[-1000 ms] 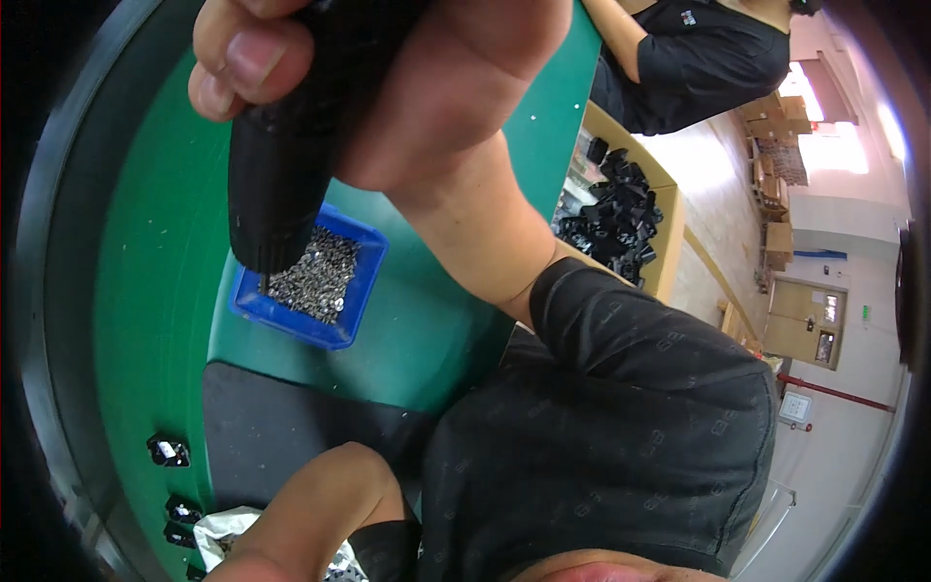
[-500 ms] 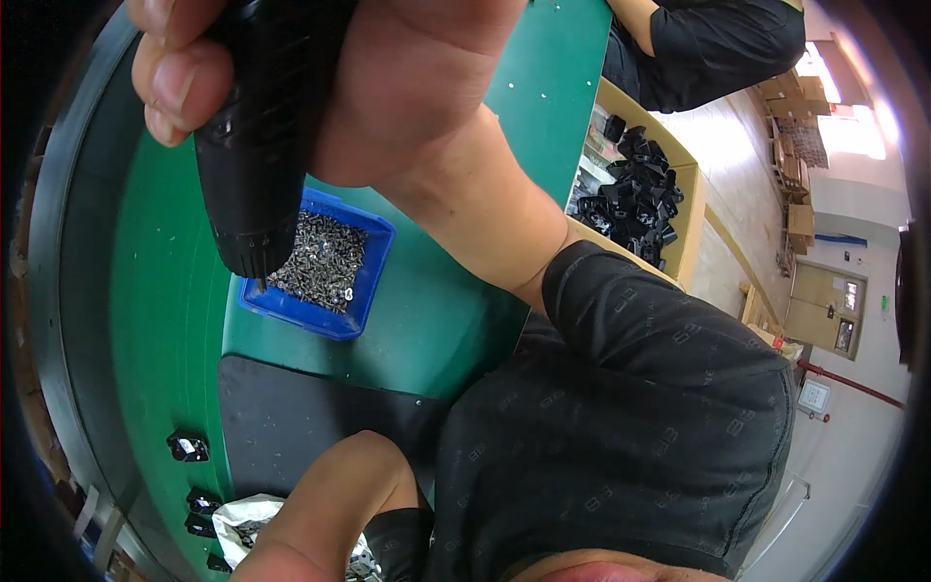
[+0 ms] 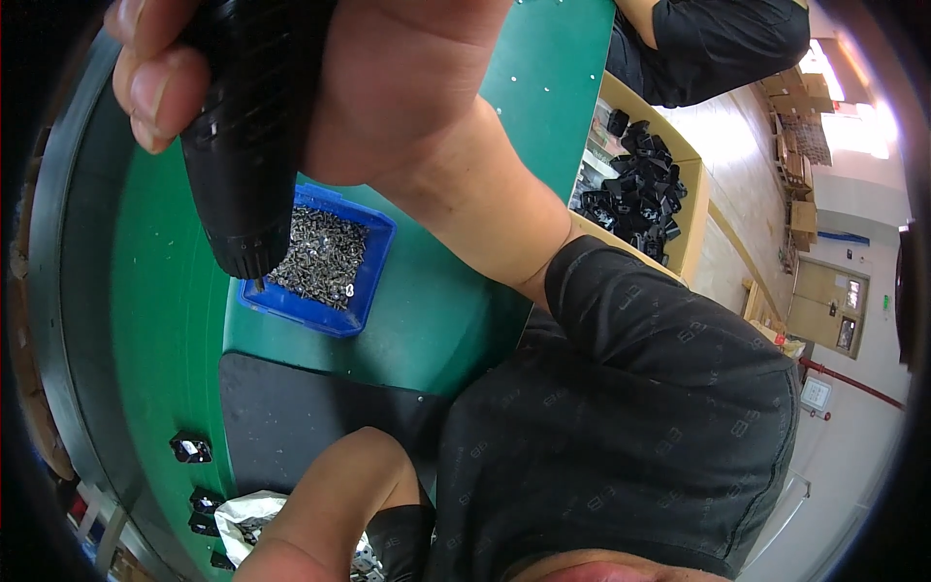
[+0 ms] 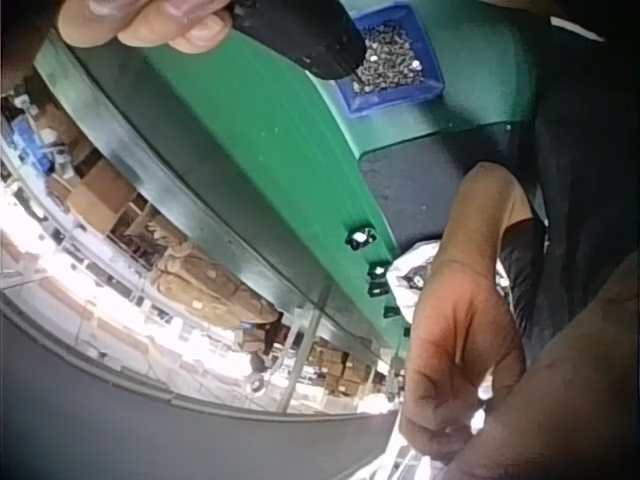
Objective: The person assembles small electronic components by driving fasteners and screws into a plastic casing with an electric screwdriver.
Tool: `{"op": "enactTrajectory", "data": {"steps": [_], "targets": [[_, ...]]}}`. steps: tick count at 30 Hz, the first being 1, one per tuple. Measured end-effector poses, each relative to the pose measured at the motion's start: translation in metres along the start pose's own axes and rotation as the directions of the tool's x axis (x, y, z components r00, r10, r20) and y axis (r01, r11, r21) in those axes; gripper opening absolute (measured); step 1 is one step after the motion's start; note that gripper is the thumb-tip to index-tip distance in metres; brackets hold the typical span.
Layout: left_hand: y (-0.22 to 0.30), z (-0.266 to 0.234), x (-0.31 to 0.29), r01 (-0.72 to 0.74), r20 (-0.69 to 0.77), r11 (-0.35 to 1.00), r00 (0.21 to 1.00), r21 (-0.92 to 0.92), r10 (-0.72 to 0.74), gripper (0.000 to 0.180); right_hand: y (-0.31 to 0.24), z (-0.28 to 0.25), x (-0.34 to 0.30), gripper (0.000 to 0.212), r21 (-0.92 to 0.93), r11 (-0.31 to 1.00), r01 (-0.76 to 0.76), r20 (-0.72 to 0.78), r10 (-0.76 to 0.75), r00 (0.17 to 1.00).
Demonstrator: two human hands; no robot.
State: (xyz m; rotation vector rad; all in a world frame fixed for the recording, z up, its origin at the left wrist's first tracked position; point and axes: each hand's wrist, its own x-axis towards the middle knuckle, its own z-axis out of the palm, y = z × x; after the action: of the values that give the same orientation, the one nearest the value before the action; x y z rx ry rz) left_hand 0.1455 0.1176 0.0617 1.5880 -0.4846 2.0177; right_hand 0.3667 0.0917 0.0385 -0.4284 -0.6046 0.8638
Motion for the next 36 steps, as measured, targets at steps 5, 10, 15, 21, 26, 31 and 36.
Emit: {"op": "enactTrajectory", "data": {"steps": [5, 10, 15, 21, 26, 31, 36], "targets": [[0.000, 0.002, 0.001, 0.001, -0.051, 0.999, 0.999, -0.035, -0.003, 0.018, 0.002, 0.004, 0.002, 0.023, 0.001, 1.000, 0.005, 0.014, -0.005, 1.000], [-0.002, 0.003, -0.002, 0.005, -0.022, 0.999, 1.000, -0.045, -0.006, 0.019, 0.001, 0.001, 0.003, 0.020, -0.015, 1.000, 0.017, 0.015, -0.016, 1.000], [0.002, 0.004, -0.002, 0.008, -0.048, 1.000, 0.999, -0.009, -0.009, 0.019, 0.006, 0.002, 0.004, 0.019, -0.021, 0.999, 0.033, 0.028, -0.032, 0.999], [0.001, 0.001, -0.002, -0.003, -0.055, 1.000, 0.998, -0.004, 0.003, 0.020, 0.009, 0.000, 0.006, 0.018, -0.041, 0.999, 0.034, 0.037, -0.032, 0.999], [0.001, 0.000, -0.005, -0.013, -0.048, 1.000, 0.999, -0.016, 0.013, 0.022, 0.009, 0.001, 0.010, 0.018, -0.073, 0.997, 0.034, 0.061, -0.029, 0.998], [-0.002, 0.004, -0.004, -0.051, -0.064, 0.993, 0.997, -0.103, 0.044, 0.024, 0.018, 0.000, 0.010, 0.017, -0.079, 0.971, 0.224, 0.191, -0.206, 0.960], [0.001, -0.002, -0.003, -0.070, -0.032, 0.995, 0.997, -0.065, 0.068, 0.021, 0.010, 0.007, 0.006, 0.017, -0.163, 0.951, 0.265, 0.220, -0.227, 0.949]]}}
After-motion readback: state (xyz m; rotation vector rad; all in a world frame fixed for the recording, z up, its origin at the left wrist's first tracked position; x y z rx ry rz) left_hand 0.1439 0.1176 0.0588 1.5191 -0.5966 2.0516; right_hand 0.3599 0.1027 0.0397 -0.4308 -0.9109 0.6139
